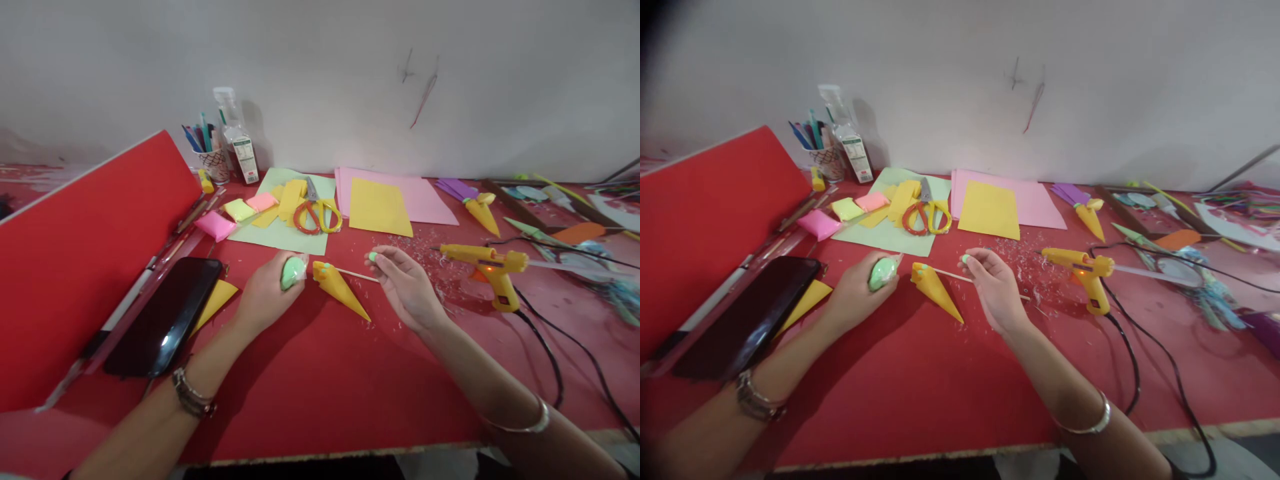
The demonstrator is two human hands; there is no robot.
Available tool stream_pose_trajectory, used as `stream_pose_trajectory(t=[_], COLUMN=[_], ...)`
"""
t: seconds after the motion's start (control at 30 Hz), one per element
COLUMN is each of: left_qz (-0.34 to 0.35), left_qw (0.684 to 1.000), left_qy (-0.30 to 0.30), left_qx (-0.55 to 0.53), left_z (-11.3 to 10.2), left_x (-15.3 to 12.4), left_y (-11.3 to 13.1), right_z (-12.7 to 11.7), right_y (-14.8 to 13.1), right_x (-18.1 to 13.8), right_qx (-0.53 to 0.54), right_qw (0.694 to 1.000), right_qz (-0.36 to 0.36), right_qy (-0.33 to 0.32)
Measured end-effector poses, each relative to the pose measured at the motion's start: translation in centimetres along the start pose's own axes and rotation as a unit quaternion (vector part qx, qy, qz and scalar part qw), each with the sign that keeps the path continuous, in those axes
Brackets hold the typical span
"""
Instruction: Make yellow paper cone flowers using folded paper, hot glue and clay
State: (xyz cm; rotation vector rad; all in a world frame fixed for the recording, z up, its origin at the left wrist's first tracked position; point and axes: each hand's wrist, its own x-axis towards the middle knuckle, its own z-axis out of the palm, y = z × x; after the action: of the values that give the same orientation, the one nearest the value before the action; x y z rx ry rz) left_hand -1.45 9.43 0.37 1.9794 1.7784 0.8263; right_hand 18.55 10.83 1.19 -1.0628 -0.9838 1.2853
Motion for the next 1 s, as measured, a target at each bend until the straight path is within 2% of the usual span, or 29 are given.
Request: stream_pose_trajectory(t=[0.27,0.63,0.87,1.0], left_qz=[-0.001,-0.005,0.001,-0.001], left_qw=[1.0,1.0,1.0,1.0], left_qy=[0.001,-0.006,-0.001,0.004], left_qx=[0.002,0.004,0.01,0.006], left_z=[0.02,-0.06,0.07,0.09], left_x=[-0.06,-0.02,-0.08,-0.01], left_y=[-0.02,0.11,-0.03,-0.06], right_z=[-0.02,0.22,0.04,0.09], right_y=[-0.3,-0.38,-0.32,-0.27], right_x=[-0.1,-0.14,-0.22,-0.15], right_qx=[0.017,0.059,0.063,0.053], right_qw=[0.999,0.998,0.997,0.998], right_qz=[0.027,0.019,0.033,0.029], right_qy=[-0.005,-0.001,-0.041,-0.023])
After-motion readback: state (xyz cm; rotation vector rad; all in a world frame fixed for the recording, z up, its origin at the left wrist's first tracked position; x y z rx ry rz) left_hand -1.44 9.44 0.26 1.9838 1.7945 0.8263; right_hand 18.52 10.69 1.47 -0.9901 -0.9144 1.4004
